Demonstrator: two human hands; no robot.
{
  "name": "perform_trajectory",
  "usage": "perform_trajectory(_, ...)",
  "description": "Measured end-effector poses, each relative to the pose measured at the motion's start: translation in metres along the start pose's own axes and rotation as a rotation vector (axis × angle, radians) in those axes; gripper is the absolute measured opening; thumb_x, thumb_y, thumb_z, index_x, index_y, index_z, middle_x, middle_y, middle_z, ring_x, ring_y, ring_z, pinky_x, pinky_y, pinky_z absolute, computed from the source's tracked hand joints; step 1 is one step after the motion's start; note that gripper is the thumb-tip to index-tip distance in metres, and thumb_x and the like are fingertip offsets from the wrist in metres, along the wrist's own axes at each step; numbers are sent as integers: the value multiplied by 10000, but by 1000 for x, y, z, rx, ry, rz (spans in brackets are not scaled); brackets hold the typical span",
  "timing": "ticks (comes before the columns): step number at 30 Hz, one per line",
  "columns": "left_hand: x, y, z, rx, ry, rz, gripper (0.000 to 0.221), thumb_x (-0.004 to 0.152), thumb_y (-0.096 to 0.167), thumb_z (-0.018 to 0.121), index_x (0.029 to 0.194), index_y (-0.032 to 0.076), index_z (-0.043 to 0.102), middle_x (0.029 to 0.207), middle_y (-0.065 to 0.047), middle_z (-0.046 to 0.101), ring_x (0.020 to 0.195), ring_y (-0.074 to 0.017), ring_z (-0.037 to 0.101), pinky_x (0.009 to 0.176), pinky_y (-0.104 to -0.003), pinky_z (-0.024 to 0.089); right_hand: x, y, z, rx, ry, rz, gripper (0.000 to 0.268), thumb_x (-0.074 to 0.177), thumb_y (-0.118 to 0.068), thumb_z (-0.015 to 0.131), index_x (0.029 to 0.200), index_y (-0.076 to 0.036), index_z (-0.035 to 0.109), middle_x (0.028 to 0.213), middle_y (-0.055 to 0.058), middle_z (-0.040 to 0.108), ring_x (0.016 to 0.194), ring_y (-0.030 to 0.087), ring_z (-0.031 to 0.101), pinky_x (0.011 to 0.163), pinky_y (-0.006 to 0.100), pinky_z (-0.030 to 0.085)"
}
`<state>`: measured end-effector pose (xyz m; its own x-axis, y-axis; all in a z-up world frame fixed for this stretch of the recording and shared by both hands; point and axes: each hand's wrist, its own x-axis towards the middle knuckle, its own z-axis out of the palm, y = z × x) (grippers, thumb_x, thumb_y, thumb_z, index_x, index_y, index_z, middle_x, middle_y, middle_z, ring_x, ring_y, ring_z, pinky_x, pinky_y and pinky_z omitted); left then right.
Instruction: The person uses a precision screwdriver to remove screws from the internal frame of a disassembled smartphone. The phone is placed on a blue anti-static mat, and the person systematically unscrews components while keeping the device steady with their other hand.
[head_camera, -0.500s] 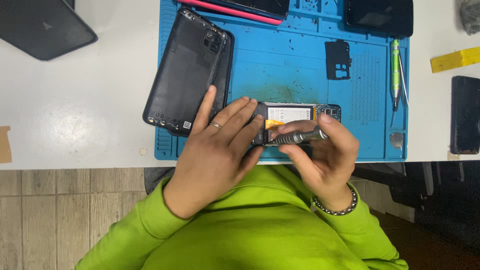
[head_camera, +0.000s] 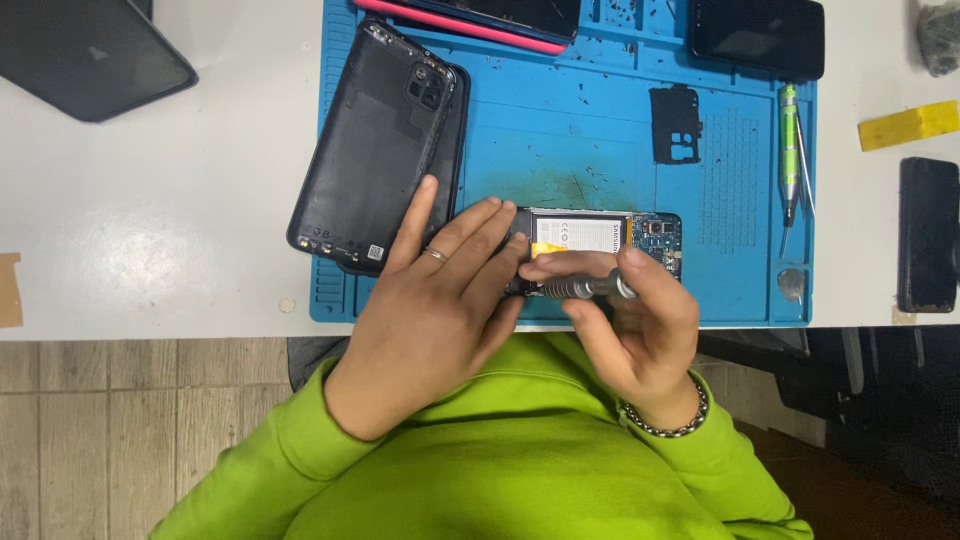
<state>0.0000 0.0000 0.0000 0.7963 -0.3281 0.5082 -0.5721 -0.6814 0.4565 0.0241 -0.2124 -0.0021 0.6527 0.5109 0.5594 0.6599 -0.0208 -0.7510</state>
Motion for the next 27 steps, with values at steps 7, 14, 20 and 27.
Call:
perform_trajectory(7,-2,-1,-2,8,-39,15,363,1044,154,614,1308,-94,641,1410,-267,619,1374,-403,563,1234,-666,268,0,5,3,-117,31,-35,693,1025,15,652,1571,-172,270,1055,331,649,965,398,730,980,492,644)
perform_trajectory(14,-3,-1,-2,7,-13,24,347,1049,154,617,1269,-111,663,1388,-285,639,1352,-411,585,1239,-653,276,5,5,8,-153,44,-106,566,1076,-76,537,1558,-143,247,1066,372,638,967,449,725,910,490,660)
perform_trajectory(20,-6,-5,1,29,-47,34,420,1006,207,639,1298,-94,647,1423,-280,621,1385,-406,559,1248,-649,249,-2,11,5,-211,15,-200,774,970,40,738,1599,-150,329,1116,271,679,1005,363,743,950,436,699)
perform_trajectory(27,-6,-3,0,15,-3,24,372,1040,158,623,1291,-114,660,1399,-283,640,1361,-417,581,1250,-638,264,5,19,11,-257,125,-253,490,1051,-148,601,1476,-124,359,1073,285,648,927,379,727,791,414,663)
